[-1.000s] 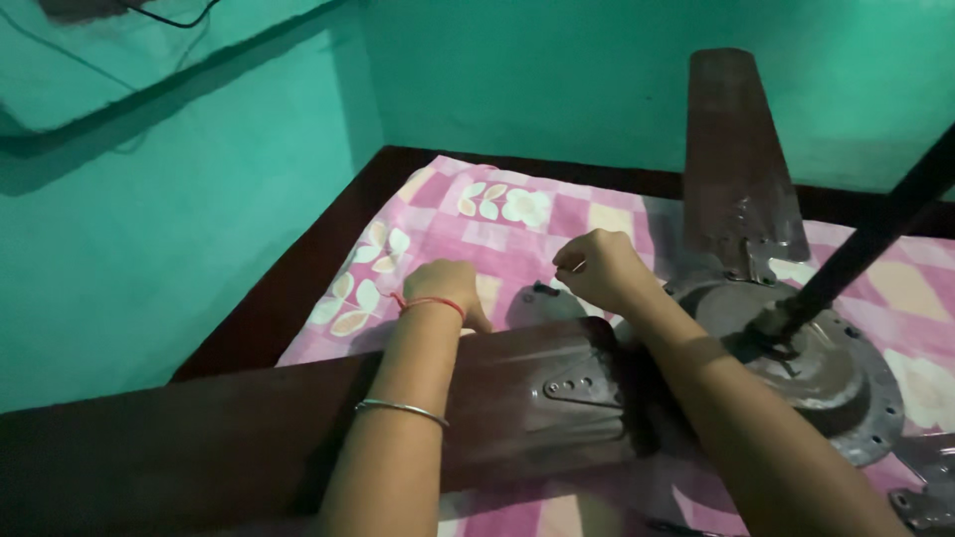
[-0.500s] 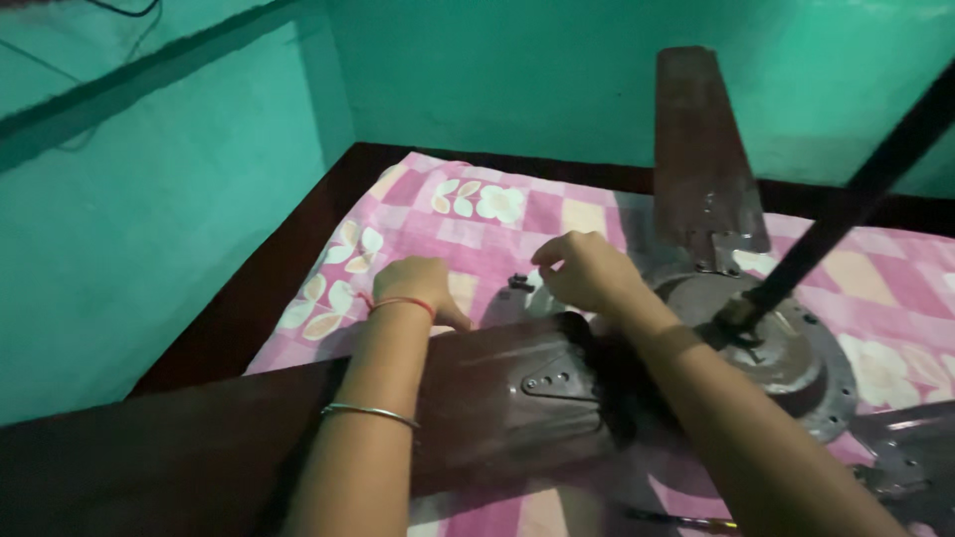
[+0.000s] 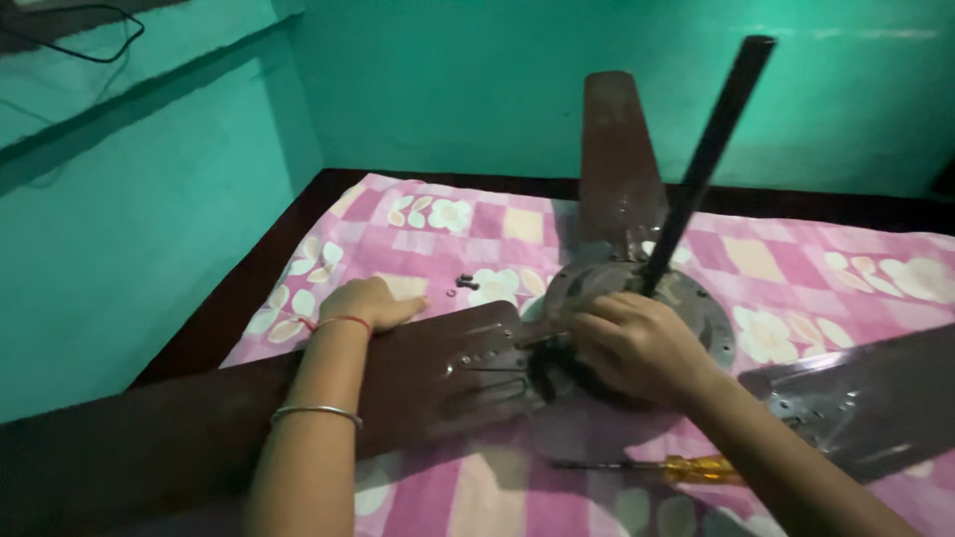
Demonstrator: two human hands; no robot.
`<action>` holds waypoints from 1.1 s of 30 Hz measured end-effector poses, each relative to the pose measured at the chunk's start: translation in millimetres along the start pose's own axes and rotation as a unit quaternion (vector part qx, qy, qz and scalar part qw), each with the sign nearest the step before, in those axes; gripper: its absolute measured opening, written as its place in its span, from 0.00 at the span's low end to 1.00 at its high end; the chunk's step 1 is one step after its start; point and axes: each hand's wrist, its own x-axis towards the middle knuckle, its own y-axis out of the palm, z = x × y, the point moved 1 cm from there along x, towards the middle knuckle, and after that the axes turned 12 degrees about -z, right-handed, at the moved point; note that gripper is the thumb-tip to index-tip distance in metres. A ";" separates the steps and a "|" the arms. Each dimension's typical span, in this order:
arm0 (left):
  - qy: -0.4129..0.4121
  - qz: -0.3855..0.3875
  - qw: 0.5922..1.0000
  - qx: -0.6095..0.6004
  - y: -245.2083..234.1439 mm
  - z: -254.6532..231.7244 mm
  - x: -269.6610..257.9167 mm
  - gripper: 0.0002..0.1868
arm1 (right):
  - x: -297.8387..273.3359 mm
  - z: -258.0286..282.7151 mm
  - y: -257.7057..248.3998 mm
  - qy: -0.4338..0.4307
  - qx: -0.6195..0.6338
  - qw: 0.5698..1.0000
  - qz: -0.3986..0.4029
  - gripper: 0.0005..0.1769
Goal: The person attaches fan blades to the motor housing using a screwdriver. They place each blade, insert screws, and tighten them sequentially while the fan rests on a bed.
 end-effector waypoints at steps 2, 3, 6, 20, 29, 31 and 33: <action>0.002 -0.051 0.999 -0.006 -7.3 -5.8 -11.7 0.35 | -35.1 -10.3 -20.7 -0.036 0.012 0.996 -0.080 0.17; 0.009 -0.087 0.996 -0.006 -11.4 -9.1 -18.6 0.31 | -53.9 -16.9 -32.5 -0.055 0.017 0.991 -0.120 0.18; 0.023 -0.181 0.983 -0.031 -21.7 -27.7 -37.4 0.24 | -101.3 -44.8 -58.4 0.075 -0.029 0.992 -0.098 0.12; 0.436 -0.506 0.674 -0.315 6.9 -232.0 -164.9 0.16 | -270.0 -153.3 -99.5 0.537 -0.038 0.797 -0.272 0.29; 0.512 -0.328 0.714 -0.347 67.2 -343.4 -212.9 0.13 | -293.0 -178.7 -83.2 0.604 -0.142 0.711 -0.331 0.34; 0.471 -0.247 0.770 -0.353 85.5 -362.9 -214.1 0.13 | -293.1 -178.4 -79.8 0.612 -0.145 0.699 -0.341 0.36; 0.427 -0.180 0.816 -0.345 101.4 -379.7 -212.6 0.16 | -291.1 -178.4 -79.4 0.614 -0.151 0.691 -0.351 0.37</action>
